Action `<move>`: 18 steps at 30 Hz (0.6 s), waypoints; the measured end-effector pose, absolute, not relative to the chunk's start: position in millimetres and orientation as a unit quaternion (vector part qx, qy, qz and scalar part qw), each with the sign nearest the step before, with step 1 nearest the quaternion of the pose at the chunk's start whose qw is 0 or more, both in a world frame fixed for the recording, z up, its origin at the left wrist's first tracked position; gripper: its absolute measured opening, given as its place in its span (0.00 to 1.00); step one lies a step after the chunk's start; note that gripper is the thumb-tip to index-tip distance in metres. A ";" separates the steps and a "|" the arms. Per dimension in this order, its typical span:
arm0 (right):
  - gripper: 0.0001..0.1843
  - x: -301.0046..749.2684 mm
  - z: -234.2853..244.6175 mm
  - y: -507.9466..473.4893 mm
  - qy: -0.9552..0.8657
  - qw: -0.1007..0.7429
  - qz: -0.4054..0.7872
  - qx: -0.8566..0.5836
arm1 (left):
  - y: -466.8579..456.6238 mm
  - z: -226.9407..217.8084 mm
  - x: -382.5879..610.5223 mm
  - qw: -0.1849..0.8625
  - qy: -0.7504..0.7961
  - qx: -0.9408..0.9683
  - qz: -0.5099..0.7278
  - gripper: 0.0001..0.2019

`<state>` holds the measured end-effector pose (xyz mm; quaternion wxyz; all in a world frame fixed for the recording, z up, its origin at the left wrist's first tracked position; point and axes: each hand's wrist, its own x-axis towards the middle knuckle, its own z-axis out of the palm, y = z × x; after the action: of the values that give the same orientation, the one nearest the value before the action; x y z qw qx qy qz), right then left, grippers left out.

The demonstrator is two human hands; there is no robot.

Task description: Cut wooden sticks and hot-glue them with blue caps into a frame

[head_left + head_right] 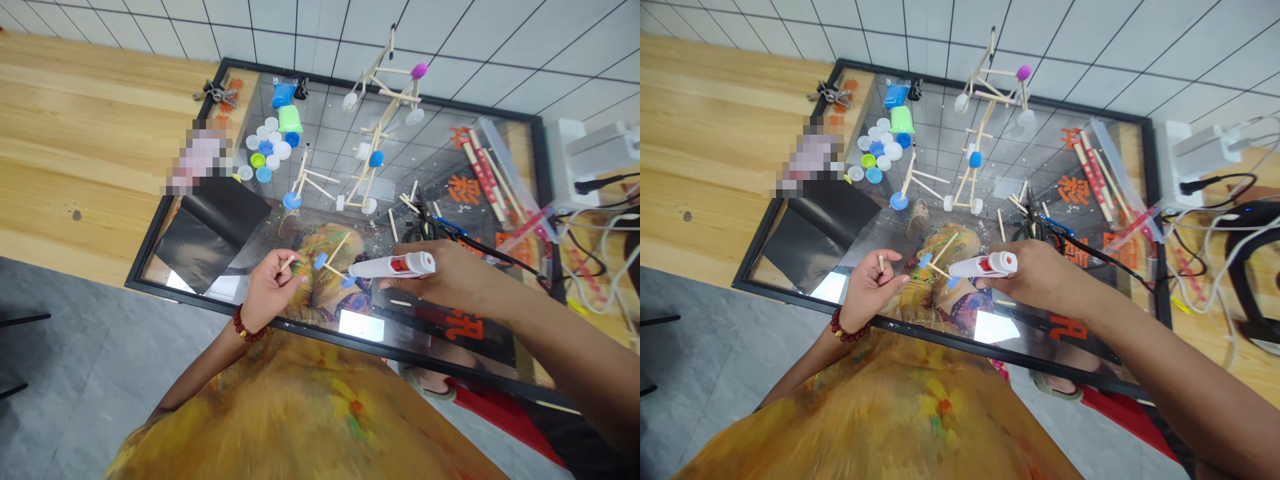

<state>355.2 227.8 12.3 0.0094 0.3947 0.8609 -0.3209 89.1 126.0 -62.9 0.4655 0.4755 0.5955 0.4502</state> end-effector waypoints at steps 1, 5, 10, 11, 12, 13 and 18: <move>0.18 356.0 13.5 227.4 0.844 0.003 -0.351 0.406 | 126.0 -62.8 89.0 0.465 0.597 0.475 0.449 0.14; 0.21 361.4 14.1 225.4 0.744 -0.025 -0.498 0.446 | 126.4 -63.0 88.9 0.467 0.597 0.475 0.447 0.14; 0.22 365.6 10.4 222.1 0.638 -0.048 -0.630 0.440 | 127.8 -61.6 90.3 0.468 0.597 0.468 0.453 0.14; 0.21 366.8 9.4 220.9 0.626 -0.058 -0.640 0.443 | 128.1 -60.8 90.8 0.468 0.598 0.464 0.457 0.14; 0.22 368.7 8.3 219.4 0.616 -0.073 -0.642 0.451 | 128.3 -60.0 91.3 0.469 0.598 0.459 0.460 0.14; 0.22 371.6 6.9 217.7 0.608 -0.094 -0.639 0.462 | 128.3 -59.1 91.9 0.472 0.598 0.453 0.464 0.14; 0.27 402.0 0.1 205.6 0.552 -0.215 -0.617 0.518 | 123.6 -55.9 93.3 0.476 0.592 0.435 0.484 0.21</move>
<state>402.0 205.6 0.1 -0.2154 0.5182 0.5517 -0.6170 93.3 123.6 -55.9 0.4755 0.4348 0.5922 0.4838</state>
